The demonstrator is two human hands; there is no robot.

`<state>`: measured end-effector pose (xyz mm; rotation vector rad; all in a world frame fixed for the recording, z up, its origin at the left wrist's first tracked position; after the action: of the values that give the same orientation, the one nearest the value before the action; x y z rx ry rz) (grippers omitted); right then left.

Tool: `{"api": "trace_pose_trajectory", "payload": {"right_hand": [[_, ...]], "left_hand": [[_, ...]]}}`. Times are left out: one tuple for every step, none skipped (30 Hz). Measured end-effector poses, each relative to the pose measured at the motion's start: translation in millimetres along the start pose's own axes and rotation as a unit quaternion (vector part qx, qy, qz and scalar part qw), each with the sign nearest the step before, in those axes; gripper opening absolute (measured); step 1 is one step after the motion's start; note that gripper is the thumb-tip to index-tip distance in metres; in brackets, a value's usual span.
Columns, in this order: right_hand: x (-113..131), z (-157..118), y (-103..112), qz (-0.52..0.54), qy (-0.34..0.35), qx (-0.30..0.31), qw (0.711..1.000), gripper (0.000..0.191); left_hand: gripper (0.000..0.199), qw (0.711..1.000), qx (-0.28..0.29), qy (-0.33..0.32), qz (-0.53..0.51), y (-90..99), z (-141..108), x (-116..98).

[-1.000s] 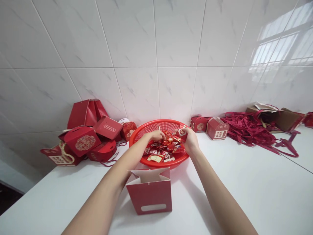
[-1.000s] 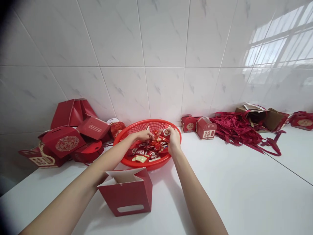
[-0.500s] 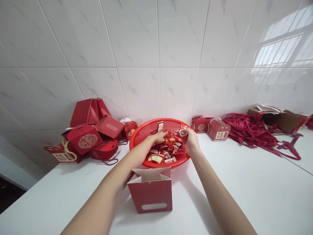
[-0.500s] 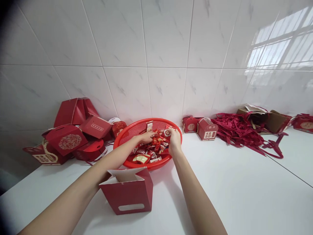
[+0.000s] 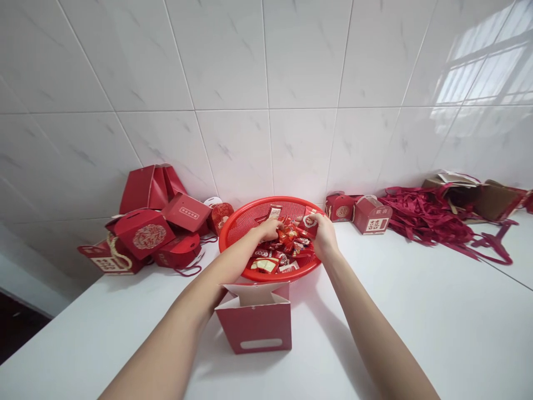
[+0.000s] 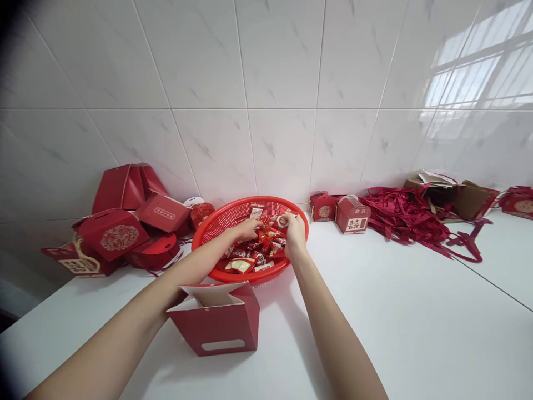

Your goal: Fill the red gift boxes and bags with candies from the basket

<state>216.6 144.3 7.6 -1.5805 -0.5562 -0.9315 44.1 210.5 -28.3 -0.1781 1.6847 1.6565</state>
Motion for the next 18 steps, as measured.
{"api": "trace_pose_trajectory", "payload": {"right_hand": [[-0.1,-0.2,0.7,0.001,0.001,-0.002,1.0,0.005],[-0.3,-0.4,1.3,0.003,0.0,-0.004,1.0,0.006],[-0.6,-0.7,1.6,0.005,0.0,-0.005,1.0,0.006],[-0.9,-1.1,1.5,0.006,-0.001,-0.004,1.0,0.006],[-1.1,-1.5,1.1,0.007,-0.002,-0.002,1.0,0.006],[-1.1,-2.0,0.6,0.006,-0.002,0.0,1.0,0.006],[-0.9,-2.5,0.3,0.005,-0.001,0.002,1.0,0.005],[-0.6,-3.0,0.0,0.004,0.0,0.003,1.0,0.005],[-0.2,-3.4,-0.1,0.004,0.001,0.004,1.0,0.005],[0.2,-3.8,-0.3,0.002,0.002,0.005,1.0,0.005],[0.7,-4.1,-0.4,0.001,0.003,0.006,1.0,0.005],[1.0,-4.3,-0.5,-0.001,0.004,0.007,1.0,0.006],[1.3,-4.4,-0.7,-0.002,0.004,0.009,1.0,0.006],[1.3,-4.5,-0.7,-0.004,0.004,0.01,1.0,0.006],[1.1,-4.4,-0.6,-0.006,0.002,0.01,1.0,0.006],[0.7,-4.4,-0.4,-0.007,0.0,0.011,1.0,0.006],[0.4,-4.3,-0.1,-0.009,-0.002,0.011,1.0,0.007],[-0.1,-4.1,0.2,-0.01,-0.004,0.01,1.0,0.007]], "left_hand": [[0.033,1.0,0.006,0.0,0.0,-1.2,11.5,-0.9],[0.033,1.0,0.011,0.001,0.001,-1.9,23.0,-1.7],[0.031,1.0,0.015,0.002,0.0,-1.8,33.6,-2.3],[0.028,1.0,0.015,0.003,-0.004,-0.6,42.7,-2.4],[0.026,1.0,0.013,0.004,-0.009,1.3,49.8,-2.1],[0.026,1.0,0.009,0.005,-0.016,3.6,54.8,-1.6],[0.031,1.0,0.004,0.004,-0.024,6.3,57.9,-0.8],[0.04,0.999,-0.002,0.003,-0.033,9.0,59.4,-0.1],[0.049,0.999,-0.008,0.001,-0.043,11.6,59.8,0.4],[0.056,0.998,-0.014,-0.001,-0.054,14.2,59.5,0.7],[0.06,0.998,-0.019,-0.003,-0.066,16.9,58.8,0.6],[0.061,0.997,-0.024,-0.006,-0.079,19.5,58.2,0.2],[0.059,0.995,-0.029,-0.008,-0.091,22.2,57.6,-0.7],[0.054,0.994,-0.032,-0.01,-0.102,24.8,57.2,-2.1],[0.049,0.993,-0.035,-0.014,-0.112,27.5,56.9,-4.1],[0.043,0.992,-0.038,-0.018,-0.121,30.1,56.7,-6.6],[0.037,0.99,-0.04,-0.023,-0.13,32.6,56.5,-9.7],[0.032,0.989,-0.042,-0.029,-0.139,34.8,56.1,-13.3]]}}
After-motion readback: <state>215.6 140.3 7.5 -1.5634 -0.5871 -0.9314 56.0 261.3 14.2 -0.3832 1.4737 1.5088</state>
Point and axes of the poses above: each hand's wrist, its own z-axis towards the middle knuckle, its own y-axis out of the back of the hand, x = y × z, the point moved 10 cm from there along z, towards the middle knuckle, and after that the axes turned 1 degree about x, right-handed, at the moved point
